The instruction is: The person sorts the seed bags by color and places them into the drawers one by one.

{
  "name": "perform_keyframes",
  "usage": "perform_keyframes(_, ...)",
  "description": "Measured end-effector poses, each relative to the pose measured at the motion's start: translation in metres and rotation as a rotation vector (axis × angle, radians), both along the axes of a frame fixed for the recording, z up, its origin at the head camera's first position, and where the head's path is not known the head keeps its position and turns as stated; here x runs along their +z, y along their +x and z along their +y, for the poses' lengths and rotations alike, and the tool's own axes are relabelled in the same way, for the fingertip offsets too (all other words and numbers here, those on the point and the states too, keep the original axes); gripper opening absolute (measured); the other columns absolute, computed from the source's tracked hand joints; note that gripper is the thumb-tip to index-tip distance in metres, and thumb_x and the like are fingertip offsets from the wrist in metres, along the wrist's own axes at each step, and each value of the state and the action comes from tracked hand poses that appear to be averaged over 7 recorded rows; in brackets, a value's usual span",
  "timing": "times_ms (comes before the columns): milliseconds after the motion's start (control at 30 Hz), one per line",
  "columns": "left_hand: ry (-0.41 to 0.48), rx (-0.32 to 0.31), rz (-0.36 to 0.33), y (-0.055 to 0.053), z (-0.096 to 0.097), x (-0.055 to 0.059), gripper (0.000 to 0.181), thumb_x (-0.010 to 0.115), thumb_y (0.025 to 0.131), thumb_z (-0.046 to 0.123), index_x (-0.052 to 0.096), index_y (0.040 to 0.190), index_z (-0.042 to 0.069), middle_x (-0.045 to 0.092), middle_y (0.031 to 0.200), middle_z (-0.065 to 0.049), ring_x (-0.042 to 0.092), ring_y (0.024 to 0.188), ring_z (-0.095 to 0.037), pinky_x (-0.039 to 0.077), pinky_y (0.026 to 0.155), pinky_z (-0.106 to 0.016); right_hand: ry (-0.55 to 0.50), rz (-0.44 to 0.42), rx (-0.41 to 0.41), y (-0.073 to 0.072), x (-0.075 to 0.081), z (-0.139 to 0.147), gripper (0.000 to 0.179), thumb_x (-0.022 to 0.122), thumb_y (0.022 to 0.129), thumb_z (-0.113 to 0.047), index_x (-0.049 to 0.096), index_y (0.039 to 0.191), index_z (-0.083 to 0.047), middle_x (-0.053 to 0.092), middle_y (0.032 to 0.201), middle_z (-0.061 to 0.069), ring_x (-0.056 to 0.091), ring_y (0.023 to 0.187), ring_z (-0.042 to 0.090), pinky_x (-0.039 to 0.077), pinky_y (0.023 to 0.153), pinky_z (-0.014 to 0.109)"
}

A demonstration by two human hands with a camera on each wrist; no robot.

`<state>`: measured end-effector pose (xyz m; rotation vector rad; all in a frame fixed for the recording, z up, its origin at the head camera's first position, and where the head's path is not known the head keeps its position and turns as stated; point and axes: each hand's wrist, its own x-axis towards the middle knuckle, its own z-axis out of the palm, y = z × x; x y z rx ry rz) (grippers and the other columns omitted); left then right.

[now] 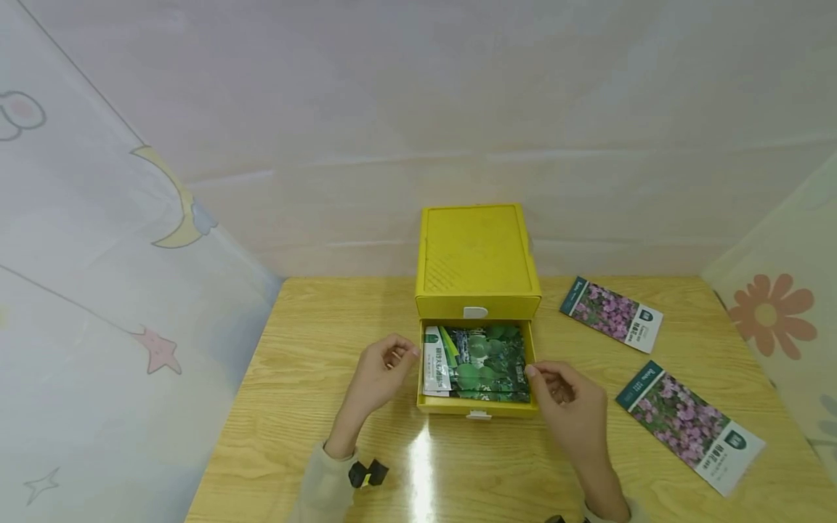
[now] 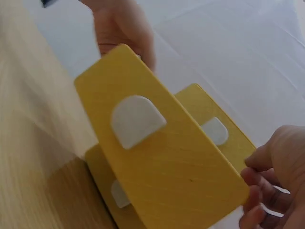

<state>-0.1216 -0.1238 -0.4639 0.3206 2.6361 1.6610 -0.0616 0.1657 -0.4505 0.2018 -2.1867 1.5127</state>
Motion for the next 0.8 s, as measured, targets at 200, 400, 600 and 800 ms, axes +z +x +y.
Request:
perform_keyframes(200, 0.039, -0.011, 0.061, -0.01, -0.003, 0.0, 0.016, 0.063, 0.096, 0.029, 0.068, 0.101, 0.014, 0.065, 0.09, -0.001, 0.062, 0.071, -0.02, 0.053, 0.063, -0.031, 0.168, 0.275, -0.082, 0.004, -0.029, -0.005, 0.018, 0.079, 0.075, 0.003, 0.074, 0.086, -0.01, 0.061, 0.07, -0.005, 0.044, 0.054, 0.009, 0.034, 0.048, 0.018)
perform_keyframes(400, 0.101, 0.017, 0.113, -0.022, -0.004, 0.007, 0.019, 0.061, 0.098, 0.024, 0.066, 0.108, 0.009, 0.066, 0.097, -0.006, 0.065, 0.079, -0.024, 0.055, 0.066, -0.033, 0.151, 0.33, -0.025, 0.015, -0.037, -0.011, 0.022, 0.081, 0.073, 0.0, 0.074, 0.091, -0.011, 0.061, 0.075, -0.005, 0.046, 0.059, 0.01, 0.036, 0.053, 0.019)
perform_keyframes(600, 0.156, 0.003, 0.201, -0.025, 0.003, 0.039, 0.017, 0.058, 0.098, 0.01, 0.062, 0.112, 0.002, 0.064, 0.105, -0.015, 0.063, 0.091, -0.032, 0.054, 0.077, -0.047, 0.182, 0.459, -0.032, 0.023, -0.039, -0.022, 0.012, 0.077, 0.082, -0.014, 0.074, 0.089, -0.004, 0.063, 0.077, 0.001, 0.053, 0.067, 0.017, 0.044, 0.063, 0.021)
perform_keyframes(800, 0.204, -0.029, 0.327, -0.038, 0.008, 0.05, 0.018, 0.054, 0.098, 0.001, 0.059, 0.113, -0.007, 0.061, 0.111, -0.021, 0.06, 0.101, -0.036, 0.053, 0.083, -0.049, 0.207, 0.571, -0.035, 0.027, -0.04, -0.035, 0.026, 0.071, 0.09, -0.022, 0.073, 0.095, 0.003, 0.063, 0.087, 0.013, 0.057, 0.07, 0.022, 0.046, 0.06, 0.021)
